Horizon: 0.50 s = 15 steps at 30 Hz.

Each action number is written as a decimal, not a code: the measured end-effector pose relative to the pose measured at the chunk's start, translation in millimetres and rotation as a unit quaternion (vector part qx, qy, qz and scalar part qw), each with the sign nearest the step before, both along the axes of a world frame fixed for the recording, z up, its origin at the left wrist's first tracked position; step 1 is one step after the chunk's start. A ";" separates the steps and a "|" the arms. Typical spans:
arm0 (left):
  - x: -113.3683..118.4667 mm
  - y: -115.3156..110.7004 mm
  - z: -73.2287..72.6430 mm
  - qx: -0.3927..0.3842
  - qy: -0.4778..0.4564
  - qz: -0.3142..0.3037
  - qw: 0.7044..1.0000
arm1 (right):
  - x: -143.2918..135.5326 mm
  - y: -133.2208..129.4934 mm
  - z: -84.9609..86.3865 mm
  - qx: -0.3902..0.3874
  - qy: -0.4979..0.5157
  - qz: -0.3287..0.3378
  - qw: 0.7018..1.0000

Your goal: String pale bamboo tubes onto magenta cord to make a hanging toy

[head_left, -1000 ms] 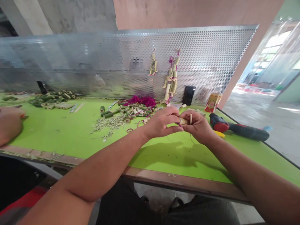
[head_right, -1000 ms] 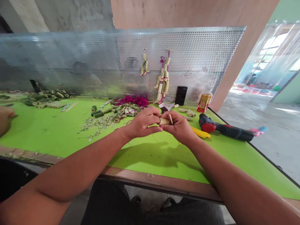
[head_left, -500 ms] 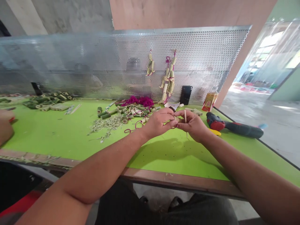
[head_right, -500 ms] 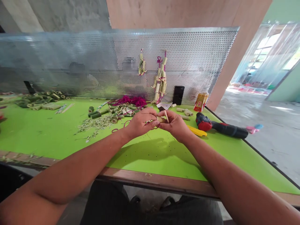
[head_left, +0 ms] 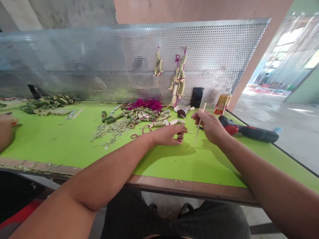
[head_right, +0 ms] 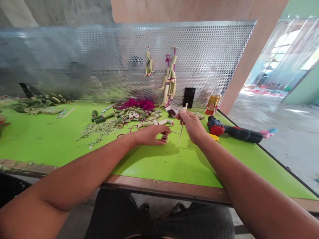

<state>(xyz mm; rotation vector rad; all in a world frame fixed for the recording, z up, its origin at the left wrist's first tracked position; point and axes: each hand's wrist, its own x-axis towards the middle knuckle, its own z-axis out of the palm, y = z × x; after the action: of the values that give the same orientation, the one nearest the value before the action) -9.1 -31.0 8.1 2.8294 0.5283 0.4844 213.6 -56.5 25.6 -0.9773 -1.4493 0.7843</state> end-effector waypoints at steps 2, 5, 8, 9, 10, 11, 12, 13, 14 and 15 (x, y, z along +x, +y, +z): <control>1.3 3.8 -3.3 -0.012 -0.004 -0.013 1.000 | 3.6 -3.6 2.6 0.013 -0.056 -0.010 0.998; 4.9 7.0 -7.7 -0.025 -0.016 -0.053 0.998 | 10.8 -16.0 17.6 0.029 -0.034 0.029 0.999; 8.1 8.3 -11.5 -0.041 -0.033 -0.091 0.994 | 11.8 -32.7 33.9 0.126 0.036 0.063 0.989; 8.6 8.7 -12.6 -0.046 -0.039 -0.100 0.993 | 10.3 -37.8 37.0 0.156 0.053 0.076 0.983; 8.9 9.3 -13.5 -0.050 -0.046 -0.105 0.992 | 8.2 -42.0 38.5 0.181 0.065 0.088 0.977; 8.8 9.9 -14.3 -0.055 -0.052 -0.108 0.991 | 5.7 -45.2 38.2 0.197 0.067 0.099 0.973; 8.7 10.5 -14.9 -0.058 -0.055 -0.110 0.991 | 3.2 -47.3 36.5 0.207 0.062 0.108 0.970; 8.4 11.0 -15.2 -0.059 -0.057 -0.110 0.990 | 0.9 -48.4 33.5 0.214 0.052 0.115 0.969; 8.2 11.4 -15.3 -0.059 -0.058 -0.111 0.990 | -1.0 -48.6 29.8 0.218 0.039 0.120 0.968; 8.1 11.4 -15.1 -0.057 -0.058 -0.111 0.990 | -2.6 -48.2 25.7 0.222 0.024 0.125 0.967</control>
<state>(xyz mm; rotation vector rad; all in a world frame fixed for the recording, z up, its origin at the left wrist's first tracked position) -1.1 -19.5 -7.0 2.6868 0.2080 0.5514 211.0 -104.6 51.3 -0.4374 -1.6325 0.6171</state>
